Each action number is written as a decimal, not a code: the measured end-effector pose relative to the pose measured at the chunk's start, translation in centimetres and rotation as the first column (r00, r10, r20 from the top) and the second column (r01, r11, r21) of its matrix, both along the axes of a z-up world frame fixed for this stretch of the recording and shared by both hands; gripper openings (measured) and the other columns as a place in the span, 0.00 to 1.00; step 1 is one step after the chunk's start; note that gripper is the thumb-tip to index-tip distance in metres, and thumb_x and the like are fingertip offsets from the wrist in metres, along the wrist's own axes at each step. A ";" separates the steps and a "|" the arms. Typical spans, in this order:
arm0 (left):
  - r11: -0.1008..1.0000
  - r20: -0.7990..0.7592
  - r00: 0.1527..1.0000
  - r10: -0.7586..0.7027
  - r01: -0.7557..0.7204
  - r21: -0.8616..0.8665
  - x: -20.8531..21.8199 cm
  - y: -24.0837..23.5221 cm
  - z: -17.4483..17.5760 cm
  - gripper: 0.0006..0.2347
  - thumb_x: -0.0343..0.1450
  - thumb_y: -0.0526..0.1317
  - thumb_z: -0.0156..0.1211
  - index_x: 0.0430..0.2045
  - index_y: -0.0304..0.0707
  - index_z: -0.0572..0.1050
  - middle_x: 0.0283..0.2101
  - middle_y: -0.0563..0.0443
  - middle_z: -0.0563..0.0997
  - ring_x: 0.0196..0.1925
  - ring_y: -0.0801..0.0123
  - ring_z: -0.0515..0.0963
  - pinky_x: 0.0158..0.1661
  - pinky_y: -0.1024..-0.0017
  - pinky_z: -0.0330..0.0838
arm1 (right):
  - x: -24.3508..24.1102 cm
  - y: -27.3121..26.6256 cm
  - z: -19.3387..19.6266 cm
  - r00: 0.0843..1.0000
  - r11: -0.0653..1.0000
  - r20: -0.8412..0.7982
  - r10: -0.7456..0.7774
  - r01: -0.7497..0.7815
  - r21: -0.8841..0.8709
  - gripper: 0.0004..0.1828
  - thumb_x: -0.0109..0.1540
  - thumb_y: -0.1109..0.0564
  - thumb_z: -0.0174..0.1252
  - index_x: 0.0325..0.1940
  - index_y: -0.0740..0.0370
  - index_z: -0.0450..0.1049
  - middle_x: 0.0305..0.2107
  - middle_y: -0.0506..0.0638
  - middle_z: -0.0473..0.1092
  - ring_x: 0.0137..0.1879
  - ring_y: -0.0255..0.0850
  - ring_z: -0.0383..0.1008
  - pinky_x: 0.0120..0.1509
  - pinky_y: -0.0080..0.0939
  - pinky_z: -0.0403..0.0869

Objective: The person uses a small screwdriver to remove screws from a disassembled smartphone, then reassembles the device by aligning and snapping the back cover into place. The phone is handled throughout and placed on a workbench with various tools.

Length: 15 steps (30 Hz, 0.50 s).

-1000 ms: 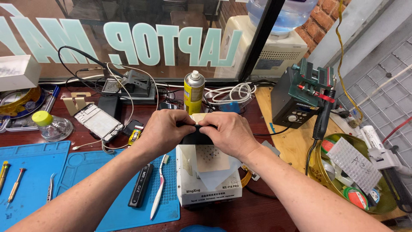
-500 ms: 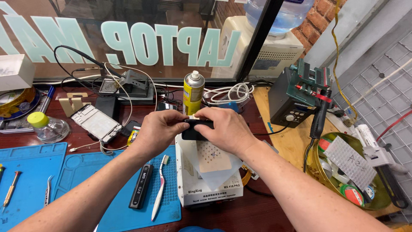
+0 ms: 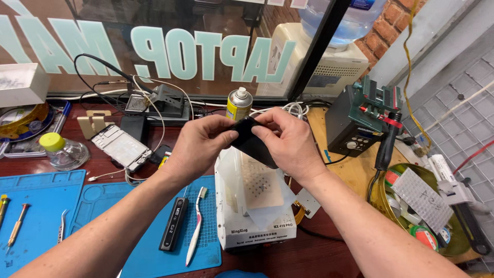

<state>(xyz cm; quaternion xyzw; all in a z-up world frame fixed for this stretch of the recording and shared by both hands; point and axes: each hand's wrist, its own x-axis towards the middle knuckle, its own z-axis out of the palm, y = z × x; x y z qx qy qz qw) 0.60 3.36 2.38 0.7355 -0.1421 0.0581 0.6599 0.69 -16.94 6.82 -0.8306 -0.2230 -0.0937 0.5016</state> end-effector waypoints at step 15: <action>0.994 -0.012 1.000 0.024 -0.025 -0.109 -1.1 -1.7 4.4 0.07 0.71 0.33 0.64 0.39 0.28 0.81 0.36 0.47 0.87 0.38 0.77 0.83 0.40 0.77 0.81 | 0.0 -2.2 1.8 0.996 0.973 0.021 0.089 -0.091 0.212 0.08 0.68 0.59 0.58 0.50 0.64 0.72 0.37 0.44 0.77 0.43 0.26 0.75 0.48 0.28 0.76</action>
